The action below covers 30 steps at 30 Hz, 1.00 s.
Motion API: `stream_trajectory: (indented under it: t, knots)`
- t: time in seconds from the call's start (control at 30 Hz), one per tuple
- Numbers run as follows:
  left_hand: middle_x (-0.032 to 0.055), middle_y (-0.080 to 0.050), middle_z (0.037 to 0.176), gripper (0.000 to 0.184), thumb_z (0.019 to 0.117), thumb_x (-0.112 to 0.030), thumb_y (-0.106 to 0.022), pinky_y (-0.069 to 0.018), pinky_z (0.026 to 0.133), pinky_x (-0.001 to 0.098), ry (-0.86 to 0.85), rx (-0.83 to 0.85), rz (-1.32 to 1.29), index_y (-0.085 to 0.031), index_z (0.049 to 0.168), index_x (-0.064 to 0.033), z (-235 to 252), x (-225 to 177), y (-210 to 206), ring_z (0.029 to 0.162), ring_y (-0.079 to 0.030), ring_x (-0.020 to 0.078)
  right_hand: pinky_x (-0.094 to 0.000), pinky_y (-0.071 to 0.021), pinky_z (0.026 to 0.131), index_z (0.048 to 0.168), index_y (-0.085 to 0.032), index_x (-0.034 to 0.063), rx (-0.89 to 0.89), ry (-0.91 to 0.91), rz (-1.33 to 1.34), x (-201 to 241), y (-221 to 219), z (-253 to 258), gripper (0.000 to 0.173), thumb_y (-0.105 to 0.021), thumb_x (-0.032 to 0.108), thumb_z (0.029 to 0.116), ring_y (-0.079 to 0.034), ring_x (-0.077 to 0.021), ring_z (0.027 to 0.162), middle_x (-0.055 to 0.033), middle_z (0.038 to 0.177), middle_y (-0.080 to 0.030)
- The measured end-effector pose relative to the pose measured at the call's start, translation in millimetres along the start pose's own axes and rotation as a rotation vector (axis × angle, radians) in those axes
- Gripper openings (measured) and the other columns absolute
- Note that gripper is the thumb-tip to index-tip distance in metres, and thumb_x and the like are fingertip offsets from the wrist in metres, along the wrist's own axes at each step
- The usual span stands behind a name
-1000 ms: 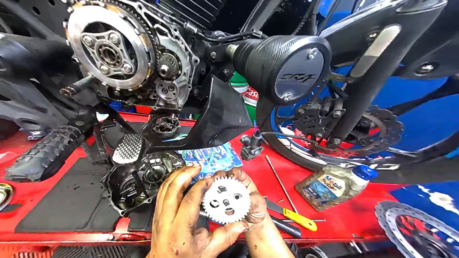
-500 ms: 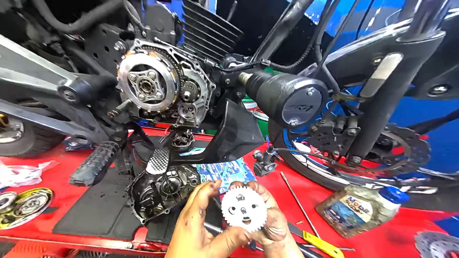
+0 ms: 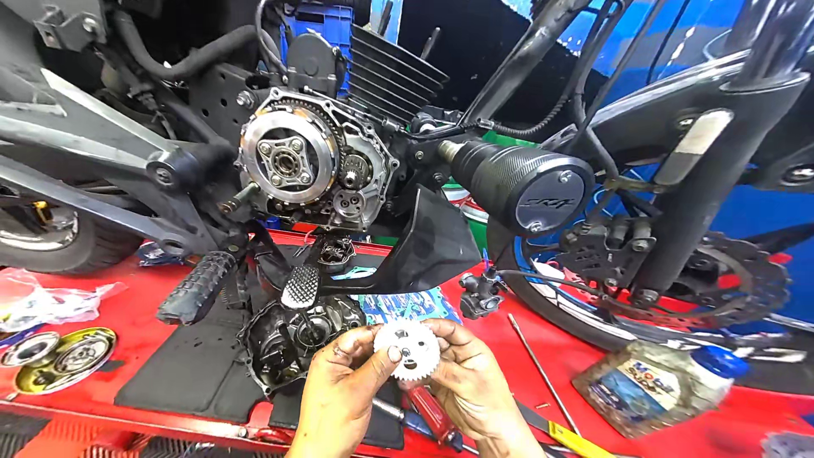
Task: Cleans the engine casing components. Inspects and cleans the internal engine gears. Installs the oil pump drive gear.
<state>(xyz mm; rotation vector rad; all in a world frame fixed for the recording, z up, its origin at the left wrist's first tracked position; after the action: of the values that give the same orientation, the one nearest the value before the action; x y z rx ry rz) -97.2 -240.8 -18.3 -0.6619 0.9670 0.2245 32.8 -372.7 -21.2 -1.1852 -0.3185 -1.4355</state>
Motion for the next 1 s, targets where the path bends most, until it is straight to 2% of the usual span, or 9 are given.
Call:
stream_trajectory:
  t: [0.1,0.17,0.23,0.3,0.37,0.43,0.57,0.7,1.0]
  knots:
    - [0.0228,-0.074,0.099,0.02,0.0887,-0.001,-0.076,-0.063,0.085,0.0373,0.008,-0.074,-0.055,-0.074,0.107,0.0066,8.2,3.5,4.4,0.089,-0.074,0.0252,-0.0409,-0.0655,0.074,0.125,-0.066,-0.0029,-0.084,0.04,-0.358,3.7,-7.1,4.1,0.028,-0.064,-0.003,0.0973,-0.074,-0.0282,0.086,-0.0243,0.11,-0.07]
    - [0.0221,-0.074,0.101,0.022,0.0889,-0.001,-0.076,-0.0628,0.085,0.0383,-0.043,-0.108,-0.081,-0.075,0.11,0.0047,15.8,4.6,7.8,0.089,-0.073,0.0253,-0.0431,-0.0651,0.076,0.129,-0.065,-0.0004,-0.073,0.064,-0.545,9.1,-12.6,11.2,0.032,-0.058,-0.001,0.0976,-0.073,-0.031,0.085,-0.023,0.109,-0.071]
    - [0.0175,-0.075,0.106,0.026,0.0892,-0.006,-0.078,-0.0633,0.085,0.0366,-0.245,-0.092,0.046,-0.075,0.114,-0.0002,22.3,8.3,10.9,0.092,-0.074,0.0238,-0.0418,-0.0653,0.078,0.134,-0.064,0.0063,-0.037,0.101,-0.697,18.1,-23.4,20.5,0.039,-0.064,0.004,0.0949,-0.074,-0.0284,0.087,-0.0168,0.11,-0.073]
    - [0.0108,-0.075,0.116,0.025,0.0923,-0.012,-0.077,-0.0643,0.09,0.0386,-0.572,-0.052,0.317,-0.076,0.117,-0.0087,24.4,11.4,15.0,0.104,-0.073,0.0237,-0.0402,-0.0661,0.083,0.132,-0.066,0.0107,-0.008,0.235,-0.842,24.5,-33.8,27.5,0.039,-0.072,0.009,0.0934,-0.074,-0.0241,0.094,-0.0093,0.118,-0.072]
    - [0.0057,-0.074,0.12,0.02,0.0954,-0.014,-0.073,-0.0614,0.096,0.0419,-0.855,-0.032,0.513,-0.075,0.116,-0.0171,21.9,6.1,17.3,0.112,-0.07,0.0248,-0.0408,-0.0657,0.086,0.121,-0.069,0.0108,0.03,0.42,-0.897,29.3,-38.8,26.8,0.03,-0.076,0.012,0.0917,-0.072,-0.0248,0.106,-0.0097,0.125,-0.07]
    - [0.0007,-0.071,0.126,0.022,0.0957,-0.015,-0.072,-0.0581,0.101,0.0435,-0.995,-0.023,0.593,-0.072,0.117,-0.0228,18.3,-2.7,18.6,0.119,-0.067,0.0241,-0.0401,-0.0659,0.085,0.116,-0.07,0.0107,0.056,0.54,-0.868,34.0,-41.7,20.1,0.027,-0.078,0.009,0.09,-0.071,-0.0272,0.109,-0.0135,0.124,-0.069]
    - [-0.0044,-0.071,0.123,0.029,0.0942,-0.018,-0.073,-0.0558,0.104,0.0445,-1.005,0.012,0.528,-0.066,0.122,-0.0255,15.5,-10.8,21.7,0.119,-0.067,0.0218,-0.044,-0.0647,0.089,0.111,-0.07,0.0113,0.089,0.647,-0.812,38.8,-47.2,5.0,0.024,-0.077,0.005,0.0889,-0.071,-0.0303,0.108,-0.0147,0.118,-0.071]
    - [-0.0052,-0.074,0.116,0.015,0.097,-0.013,-0.067,-0.0502,0.109,0.0465,-1.07,0.098,0.619,-0.069,0.109,-0.0221,12.5,-14.2,29.3,0.12,-0.065,0.0224,-0.0539,-0.0611,0.098,0.108,-0.067,0.01,0.083,0.696,-0.802,31.4,-49.3,-5.0,0.025,-0.075,-0.002,0.0871,-0.07,-0.0352,0.112,-0.0148,0.115,-0.071]
    - [-0.0086,-0.069,0.127,0.02,0.0962,-0.016,-0.068,-0.0397,0.116,0.048,-1.207,0.144,0.792,-0.068,0.114,-0.0237,0.3,-26.9,39.9,0.129,-0.057,0.0215,-0.0524,-0.0596,0.101,0.102,-0.063,0.0109,-0.002,0.821,-0.836,15.6,-46.0,-7.4,0.021,-0.072,-0.003,0.0884,-0.071,-0.0354,0.113,-0.0126,0.108,-0.075]
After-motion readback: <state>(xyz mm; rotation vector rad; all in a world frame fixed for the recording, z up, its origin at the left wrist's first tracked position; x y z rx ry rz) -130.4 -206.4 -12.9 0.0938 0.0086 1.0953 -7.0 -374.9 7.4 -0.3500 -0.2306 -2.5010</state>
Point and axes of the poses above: each hand's wrist, its own z-axis towards the middle knuckle, its own y-axis out of the back of the hand, x = y × z, the point moved 1 cm from there along z, towards the middle knuckle
